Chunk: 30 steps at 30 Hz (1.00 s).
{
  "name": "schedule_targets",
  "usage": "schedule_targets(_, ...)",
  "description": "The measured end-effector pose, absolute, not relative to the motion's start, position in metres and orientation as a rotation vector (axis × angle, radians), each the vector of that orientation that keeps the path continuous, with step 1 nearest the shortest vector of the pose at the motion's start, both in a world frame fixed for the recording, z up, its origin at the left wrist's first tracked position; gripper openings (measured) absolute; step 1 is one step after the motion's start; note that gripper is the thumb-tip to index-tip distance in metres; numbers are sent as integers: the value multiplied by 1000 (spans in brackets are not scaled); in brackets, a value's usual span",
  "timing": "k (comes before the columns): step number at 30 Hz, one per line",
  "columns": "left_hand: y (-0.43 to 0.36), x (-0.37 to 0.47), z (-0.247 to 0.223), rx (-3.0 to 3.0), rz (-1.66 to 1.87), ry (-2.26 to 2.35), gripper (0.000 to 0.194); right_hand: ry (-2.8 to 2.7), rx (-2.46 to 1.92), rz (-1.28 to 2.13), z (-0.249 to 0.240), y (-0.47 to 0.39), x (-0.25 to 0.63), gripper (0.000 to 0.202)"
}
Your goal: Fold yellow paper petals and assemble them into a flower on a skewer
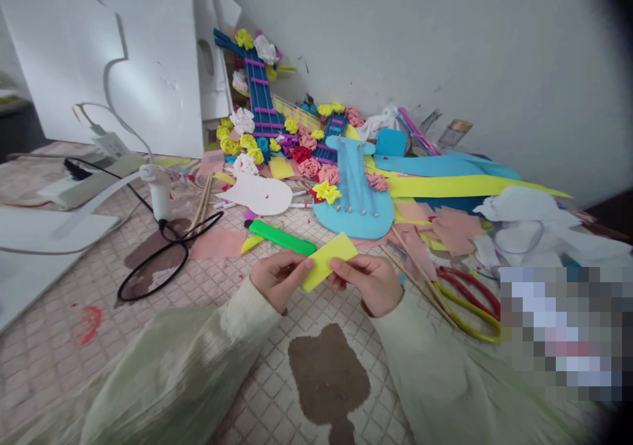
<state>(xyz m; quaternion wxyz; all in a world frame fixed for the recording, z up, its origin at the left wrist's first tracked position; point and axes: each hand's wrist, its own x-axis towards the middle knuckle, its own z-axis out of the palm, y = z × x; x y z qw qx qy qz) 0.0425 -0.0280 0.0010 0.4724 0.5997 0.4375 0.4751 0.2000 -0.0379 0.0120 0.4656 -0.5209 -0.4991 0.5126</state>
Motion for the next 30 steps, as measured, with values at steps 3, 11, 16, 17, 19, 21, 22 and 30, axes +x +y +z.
schedule_targets(3, -28, 43, 4, 1421, 1128, 1053, 23, -1259, -1281, 1282, 15, -37, 201, 27)
schedule_targets(11, -29, 45, 4, 1245, 1038, 999, 24, -1415, -1254, 1461, 13, -43, 197, 20)
schedule_targets(16, -29, 45, 8, 1239, 1150, 1056, 14, -1432, -1223, 1378, 13, -42, 197, 24)
schedule_targets(17, -29, 45, 9, 1253, 1156, 1069, 14, -1413, -1213, 1329, 13, -42, 198, 23)
schedule_targets(19, -29, 45, 9, 1282, 1160, 1090, 15, -1364, -1205, 1247, 14, -40, 199, 20)
schedule_targets(21, -28, 44, 8, 1288, 1159, 1095, 15, -1325, -1216, 1198, 14, -40, 199, 20)
schedule_targets(22, -28, 44, 8, 1283, 1159, 1089, 14, -1315, -1223, 1188, 14, -39, 199, 20)
schedule_targets(30, -28, 46, 9, 1246, 1207, 1063, 6, -1220, -1197, 1264, 16, -40, 197, 18)
